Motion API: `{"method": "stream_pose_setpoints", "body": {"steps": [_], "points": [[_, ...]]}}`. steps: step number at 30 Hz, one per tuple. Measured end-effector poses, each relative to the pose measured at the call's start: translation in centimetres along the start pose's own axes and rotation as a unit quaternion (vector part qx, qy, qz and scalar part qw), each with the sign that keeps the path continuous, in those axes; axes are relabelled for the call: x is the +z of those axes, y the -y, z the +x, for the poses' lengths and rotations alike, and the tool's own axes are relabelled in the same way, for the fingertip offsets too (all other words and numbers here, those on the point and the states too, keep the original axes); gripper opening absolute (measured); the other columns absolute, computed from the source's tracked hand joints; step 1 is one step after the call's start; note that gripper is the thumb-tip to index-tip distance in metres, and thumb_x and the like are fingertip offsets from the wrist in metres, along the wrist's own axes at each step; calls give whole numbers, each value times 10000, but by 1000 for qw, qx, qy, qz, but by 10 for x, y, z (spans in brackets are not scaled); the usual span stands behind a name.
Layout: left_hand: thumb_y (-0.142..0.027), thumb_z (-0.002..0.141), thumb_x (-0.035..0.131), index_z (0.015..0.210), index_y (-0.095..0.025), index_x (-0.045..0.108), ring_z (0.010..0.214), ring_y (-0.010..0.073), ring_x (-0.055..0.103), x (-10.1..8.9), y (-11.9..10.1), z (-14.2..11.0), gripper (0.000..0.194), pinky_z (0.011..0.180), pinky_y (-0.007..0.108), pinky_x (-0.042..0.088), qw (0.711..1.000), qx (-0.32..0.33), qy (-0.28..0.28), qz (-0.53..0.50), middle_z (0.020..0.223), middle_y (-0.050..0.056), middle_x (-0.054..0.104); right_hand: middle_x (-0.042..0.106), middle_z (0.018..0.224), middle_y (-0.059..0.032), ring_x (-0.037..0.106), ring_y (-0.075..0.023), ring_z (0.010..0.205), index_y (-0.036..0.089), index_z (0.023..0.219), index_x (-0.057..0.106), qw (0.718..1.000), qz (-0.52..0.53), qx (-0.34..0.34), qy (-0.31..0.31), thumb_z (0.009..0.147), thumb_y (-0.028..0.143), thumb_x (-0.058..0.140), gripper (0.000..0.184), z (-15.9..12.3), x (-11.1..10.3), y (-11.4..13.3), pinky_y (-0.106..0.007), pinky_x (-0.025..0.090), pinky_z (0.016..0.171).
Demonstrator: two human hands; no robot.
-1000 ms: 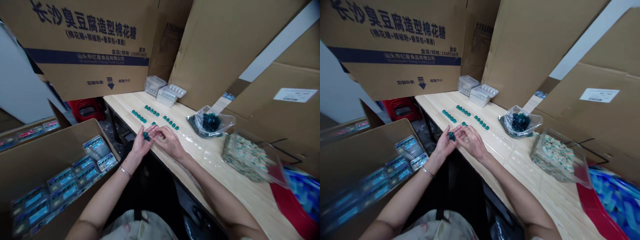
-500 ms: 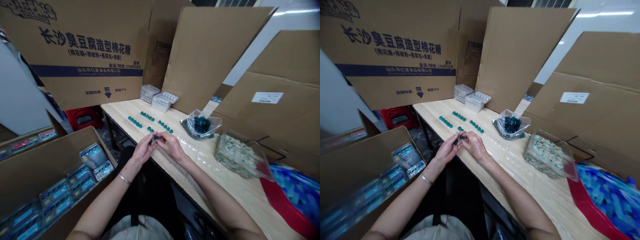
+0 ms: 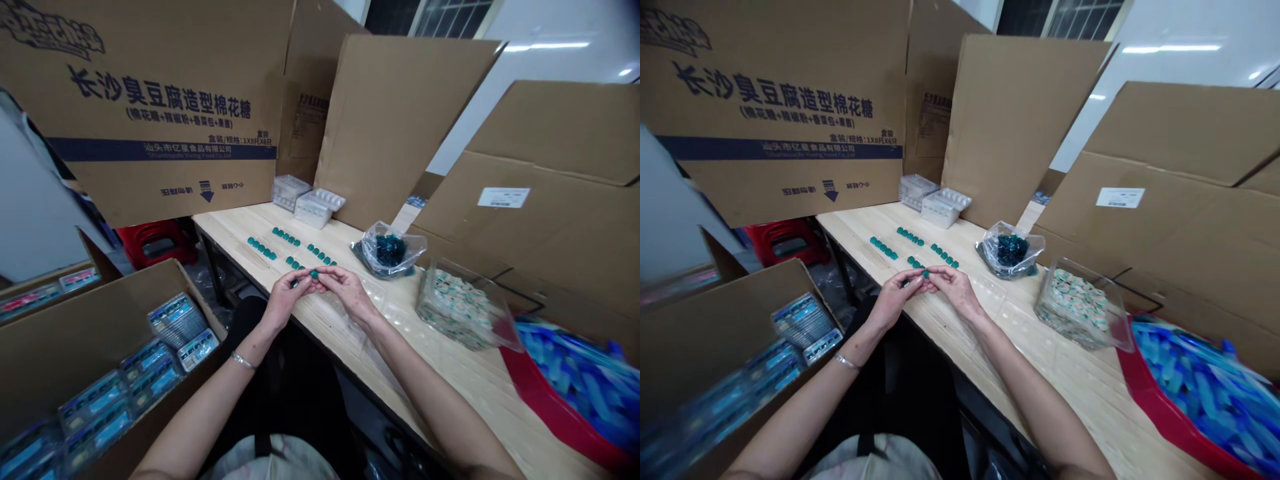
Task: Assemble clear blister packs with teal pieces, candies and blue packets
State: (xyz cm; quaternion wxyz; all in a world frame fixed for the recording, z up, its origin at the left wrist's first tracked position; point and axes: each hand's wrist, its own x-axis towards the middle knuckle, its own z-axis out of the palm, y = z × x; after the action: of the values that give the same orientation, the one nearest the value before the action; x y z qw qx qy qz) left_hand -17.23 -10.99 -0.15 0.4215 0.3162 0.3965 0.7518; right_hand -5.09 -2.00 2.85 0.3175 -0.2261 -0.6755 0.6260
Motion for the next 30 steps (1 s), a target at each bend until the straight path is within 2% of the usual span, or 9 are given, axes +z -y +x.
{"method": "stream_pose_setpoints", "body": {"steps": [5,9,11,14,17,19,21,25,30], "points": [[-312,715,699,957,-131,658,747,166,674,0,1,2,305,767,341,562,996,38,-3,85,848,46,694,702,753,-40,659,-150,696,155,911,660,999,37,15,4,736,383,685,288,-3,1,-3,-300,514,721],[-315,703,705,946,-123,654,738,165,675,-2,2,4,314,761,330,561,993,35,-3,111,869,57,691,702,739,-32,663,-162,705,167,906,667,1000,-17,1,-4,730,374,685,273,-5,3,-4,-303,518,717],[-327,716,690,934,-124,648,730,164,678,-3,2,5,301,754,320,560,993,22,-7,119,875,57,690,702,786,-42,660,-170,726,172,906,678,997,-76,-28,-5,726,358,686,259,-5,4,-5,-302,517,717],[-327,745,656,910,-133,637,677,160,678,-4,2,5,255,689,291,557,984,25,-20,175,805,43,686,679,821,-55,626,-162,715,177,886,692,968,-217,-120,-26,762,317,642,194,-6,5,-6,-285,499,683],[-278,782,613,893,-156,643,661,153,674,-4,2,3,168,647,251,532,952,98,-16,289,748,29,681,658,794,-58,591,-156,697,176,850,696,929,-321,-181,-36,803,268,570,163,-6,6,-8,-278,473,672],[-246,799,587,894,-171,651,668,148,673,-6,5,2,136,650,238,519,930,139,-6,339,741,23,682,654,757,-55,589,-154,680,171,802,691,933,-320,-161,-40,817,270,535,185,-4,4,-10,-275,468,664],[-232,805,574,903,-175,653,652,144,671,-8,7,2,138,639,233,517,926,139,-3,350,723,17,681,648,701,-42,591,-148,643,166,784,687,957,-272,-97,-35,827,317,527,225,-2,1,-12,-270,472,642],[-240,784,599,873,-169,652,580,135,658,-10,11,5,125,582,228,524,941,96,-13,324,697,6,674,654,656,-18,604,-132,617,161,841,702,990,-136,28,-10,758,413,625,277,1,-4,-13,-259,486,644],[-244,761,628,875,-170,655,507,111,621,-11,16,9,138,530,219,520,952,83,-14,295,685,-7,665,677,694,-25,612,-124,620,154,815,705,996,-30,80,-17,640,403,736,307,1,-3,-15,-263,501,667]]}}
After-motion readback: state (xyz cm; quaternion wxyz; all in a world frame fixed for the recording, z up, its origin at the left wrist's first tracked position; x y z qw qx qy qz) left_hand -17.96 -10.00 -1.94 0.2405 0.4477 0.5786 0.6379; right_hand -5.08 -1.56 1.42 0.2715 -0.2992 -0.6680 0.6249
